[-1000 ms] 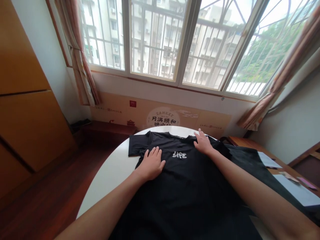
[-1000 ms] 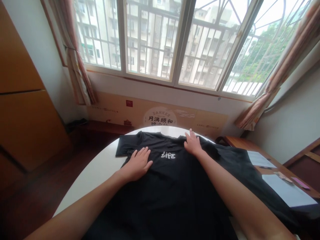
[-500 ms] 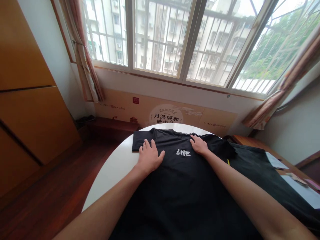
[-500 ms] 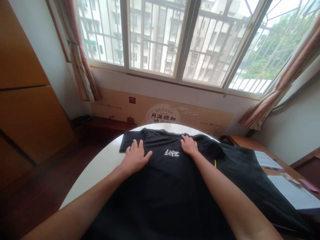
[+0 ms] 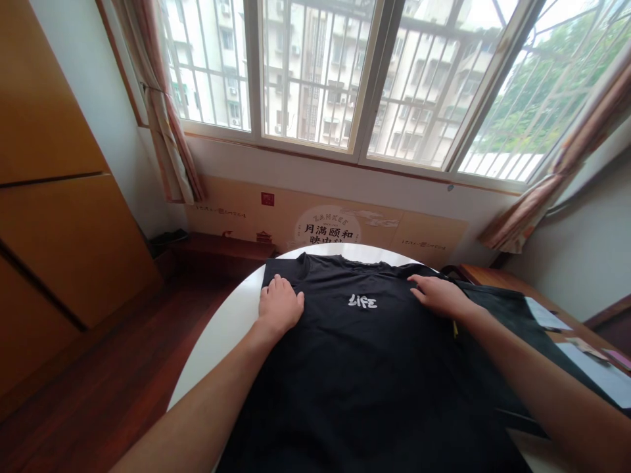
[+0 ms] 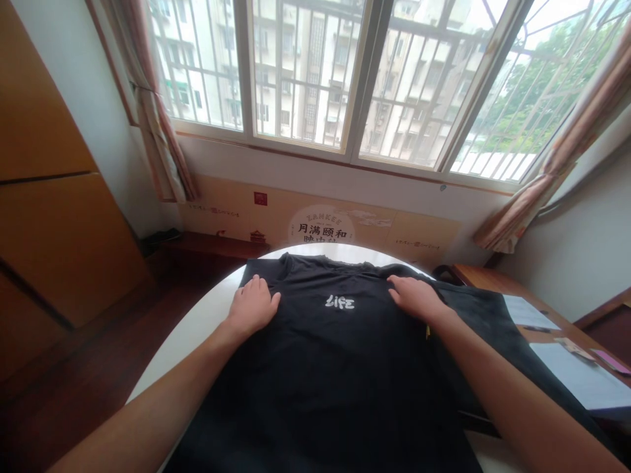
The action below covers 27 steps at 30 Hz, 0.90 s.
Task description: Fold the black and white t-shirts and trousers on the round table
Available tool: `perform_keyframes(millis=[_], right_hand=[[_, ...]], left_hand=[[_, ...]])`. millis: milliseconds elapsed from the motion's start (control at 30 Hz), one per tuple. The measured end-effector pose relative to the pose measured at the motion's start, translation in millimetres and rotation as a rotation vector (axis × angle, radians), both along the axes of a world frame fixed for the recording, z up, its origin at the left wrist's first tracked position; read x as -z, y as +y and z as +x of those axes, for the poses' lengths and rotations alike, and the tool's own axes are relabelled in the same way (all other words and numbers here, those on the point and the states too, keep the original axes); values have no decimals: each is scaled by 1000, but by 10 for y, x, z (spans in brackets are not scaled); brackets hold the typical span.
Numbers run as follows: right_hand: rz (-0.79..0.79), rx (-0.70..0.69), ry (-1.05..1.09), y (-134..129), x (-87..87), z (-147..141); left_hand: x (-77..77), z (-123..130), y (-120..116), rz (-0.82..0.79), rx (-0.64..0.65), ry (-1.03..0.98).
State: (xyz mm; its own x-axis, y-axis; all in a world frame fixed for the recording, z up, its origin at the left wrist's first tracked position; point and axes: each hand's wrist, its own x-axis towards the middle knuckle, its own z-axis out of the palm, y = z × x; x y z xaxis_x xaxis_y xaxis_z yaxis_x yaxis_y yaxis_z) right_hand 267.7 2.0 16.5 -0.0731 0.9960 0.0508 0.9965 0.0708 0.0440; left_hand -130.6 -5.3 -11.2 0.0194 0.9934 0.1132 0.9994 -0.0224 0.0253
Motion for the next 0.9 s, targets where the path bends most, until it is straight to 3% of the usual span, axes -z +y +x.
perform_keyframes(millis=[167, 300, 433, 533, 667, 900], right_hand=[[76, 52, -184, -393, -151, 595], [57, 146, -58, -468, -92, 880], [152, 333, 211, -236, -15, 1033], [118, 403, 285, 7, 2, 1089], [136, 398, 276, 240, -44, 1118], [170, 340, 238, 491, -293, 1153]], left_hand=[[5, 20, 4, 18, -3, 9], [1, 38, -1, 21, -3, 26], [-8, 48, -5, 14, -2, 26], [-3, 51, -4, 18, -6, 27], [25, 44, 17, 25, -6, 39], [86, 16, 95, 8, 7, -3]])
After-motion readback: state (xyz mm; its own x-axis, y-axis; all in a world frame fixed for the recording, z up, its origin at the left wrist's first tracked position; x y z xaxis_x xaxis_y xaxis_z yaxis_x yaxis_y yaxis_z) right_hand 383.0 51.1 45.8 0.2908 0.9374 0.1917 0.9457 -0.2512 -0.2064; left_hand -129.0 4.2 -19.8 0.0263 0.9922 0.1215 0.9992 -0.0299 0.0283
